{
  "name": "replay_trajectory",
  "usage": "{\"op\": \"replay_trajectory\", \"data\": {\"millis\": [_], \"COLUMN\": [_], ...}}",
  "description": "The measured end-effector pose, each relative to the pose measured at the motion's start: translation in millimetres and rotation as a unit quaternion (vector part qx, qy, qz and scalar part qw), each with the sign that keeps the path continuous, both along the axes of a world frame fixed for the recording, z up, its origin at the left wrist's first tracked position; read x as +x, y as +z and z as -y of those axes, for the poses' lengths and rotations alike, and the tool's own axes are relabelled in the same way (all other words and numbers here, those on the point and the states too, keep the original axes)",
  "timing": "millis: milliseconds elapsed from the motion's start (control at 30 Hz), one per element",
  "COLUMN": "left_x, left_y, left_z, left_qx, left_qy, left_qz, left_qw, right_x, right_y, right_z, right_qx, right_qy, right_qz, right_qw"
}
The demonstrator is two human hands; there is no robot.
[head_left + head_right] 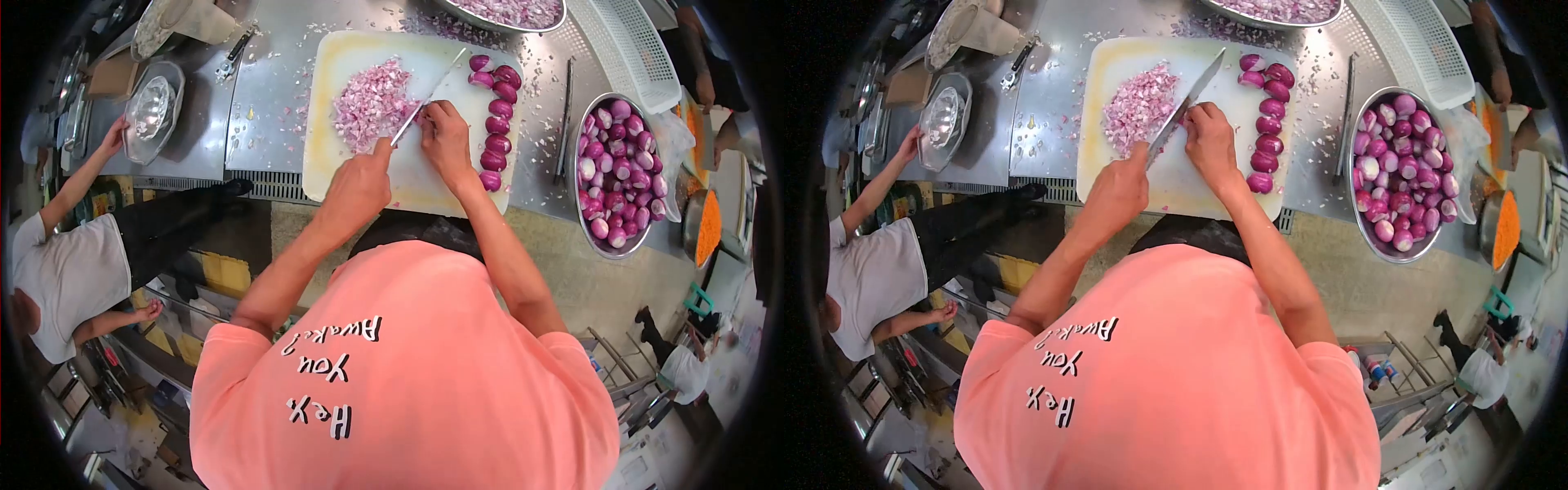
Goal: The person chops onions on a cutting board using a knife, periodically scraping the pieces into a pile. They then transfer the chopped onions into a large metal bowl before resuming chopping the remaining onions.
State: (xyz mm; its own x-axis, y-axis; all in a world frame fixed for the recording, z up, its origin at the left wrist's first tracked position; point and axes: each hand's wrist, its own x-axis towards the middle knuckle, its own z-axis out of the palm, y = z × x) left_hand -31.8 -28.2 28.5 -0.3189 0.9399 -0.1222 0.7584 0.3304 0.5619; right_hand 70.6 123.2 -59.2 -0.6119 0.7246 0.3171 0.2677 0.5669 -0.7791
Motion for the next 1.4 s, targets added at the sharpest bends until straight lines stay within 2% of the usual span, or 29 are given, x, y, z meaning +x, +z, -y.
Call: {"op": "replay_trajectory", "data": {"millis": [67, 167, 267, 367, 467, 567, 667, 767, 867, 1000, 1067, 1167, 1267, 1400], "left_x": [2, 2, 6, 1, -3, -5, -15, -5, -1, -2, 1, 1, 1, 7], "left_y": [-31, -3, 0, -34, 4, -13, -31, -1, -34, -15, -12, -36, 1, -20], "left_z": [-4, -6, -1, -11, -9, -6, -14, -17, -28, -29, -25, -37, -35, -33], "left_qx": [0.006, 0.019, 0.034, 0.046, 0.045, 0.013, 0.041, 0.045, 0.049, 0.074, 0.044, 0.066, 0.023, 0.008], "left_qy": [-0.008, 0.000, 0.002, -0.001, 0.013, 0.049, 0.034, 0.064, 0.045, 0.039, 0.072, 0.052, 0.074, 0.074], "left_qz": [-0.001, -0.003, 0.028, 0.007, 0.000, 0.000, -0.019, 0.008, -0.017, 0.013, 0.033, 0.005, 0.055, 0.051], "left_qw": [1.000, 1.000, 0.999, 0.999, 0.999, 0.999, 0.998, 0.997, 0.998, 0.996, 0.996, 0.996, 0.995, 0.996], "right_x": [3, 3, 2, 3, 4, 2, -3, -3, -5, -2, -3, -3, 0, 1], "right_y": [2, 3, -3, 4, 2, 2, 5, 6, 6, 4, 6, 8, 7, 4], "right_z": [1, 1, 0, 0, -2, -3, -2, -3, -5, -8, -8, -8, -10, -8], "right_qx": [0.003, -0.002, -0.007, -0.008, 0.045, 0.059, 0.024, -0.006, 0.005, -0.004, 0.008, 0.016, 0.012, -0.018], "right_qy": [0.003, 0.002, -0.002, 0.007, 0.008, 0.009, 0.012, 0.018, 0.018, 0.026, 0.028, 0.029, 0.026, 0.019], "right_qz": [0.012, 0.001, 0.001, -0.003, 0.001, 0.009, 0.021, 0.023, 0.033, 0.029, 0.032, 0.042, 0.027, 0.029], "right_qw": [1.000, 1.000, 1.000, 1.000, 0.999, 0.998, 0.999, 1.000, 0.999, 0.999, 0.999, 0.999, 0.999, 0.999]}}
